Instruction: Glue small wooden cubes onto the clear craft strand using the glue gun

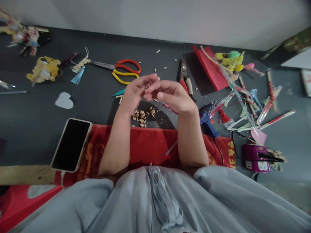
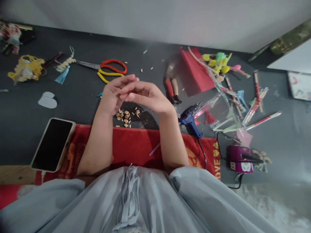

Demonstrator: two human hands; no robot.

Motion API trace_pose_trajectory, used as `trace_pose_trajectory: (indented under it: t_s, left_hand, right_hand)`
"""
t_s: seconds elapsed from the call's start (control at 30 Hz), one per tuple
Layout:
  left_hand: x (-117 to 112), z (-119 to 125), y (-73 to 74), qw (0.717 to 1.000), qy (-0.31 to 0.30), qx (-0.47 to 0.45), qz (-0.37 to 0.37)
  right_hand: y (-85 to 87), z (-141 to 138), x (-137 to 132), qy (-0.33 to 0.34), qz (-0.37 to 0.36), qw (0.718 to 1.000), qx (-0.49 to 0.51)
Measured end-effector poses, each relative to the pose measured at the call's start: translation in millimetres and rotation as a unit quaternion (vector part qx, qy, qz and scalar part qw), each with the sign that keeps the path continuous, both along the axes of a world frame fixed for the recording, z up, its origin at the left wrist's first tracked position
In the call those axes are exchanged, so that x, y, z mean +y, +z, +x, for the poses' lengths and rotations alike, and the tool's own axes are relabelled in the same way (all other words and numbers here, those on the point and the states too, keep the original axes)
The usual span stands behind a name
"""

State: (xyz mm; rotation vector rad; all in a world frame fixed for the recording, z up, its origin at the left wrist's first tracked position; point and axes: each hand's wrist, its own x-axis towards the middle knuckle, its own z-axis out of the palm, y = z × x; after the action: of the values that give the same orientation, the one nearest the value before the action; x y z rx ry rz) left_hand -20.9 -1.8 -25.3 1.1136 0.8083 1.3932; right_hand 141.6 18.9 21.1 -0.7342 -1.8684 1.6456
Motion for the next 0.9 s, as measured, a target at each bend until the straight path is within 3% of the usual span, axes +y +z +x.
trace_pose_trajectory:
  t_s: [0.07, 0.17, 0.27, 0.4, 0.6, 0.8, 0.9]
  left_hand:
    - [-1, 2, -0.1, 0.998, -0.001, 0.058, -0.026]
    - [-1, 3, -0.3, 0.992, 0.038, 0.11, -0.047]
    - [3, 2, -1.5, 0.985, 0.088, 0.137, -0.047]
    - [8, 0, -6.4, 0.976, 0.173, 0.123, -0.044]
    - [14, -8, -15.1, 0.938, 0.319, 0.122, -0.06]
    - [18, -20, -24.5, 0.913, 0.383, 0.129, -0.056]
    - [19, -22, -25.3, 0.898, 0.412, 0.143, -0.055]
  right_hand:
    - [-1.1, 0, 2, 0.036, -0.019, 0.999, 0.015]
    - [-3.1, 1, 3, 0.031, -0.027, 0.999, 0.032]
    - [-4.3, 2, 4, -0.001, -0.017, 1.0, 0.024]
    - [-5.9, 7, 8, -0.094, 0.028, 0.994, -0.054]
    - [-12.5, 21, 21, -0.234, 0.078, 0.961, -0.129]
    - [-12.4, 29, 23, -0.305, 0.158, 0.896, -0.28]
    - [-12.6, 27, 23, -0.319, 0.154, 0.887, -0.297]
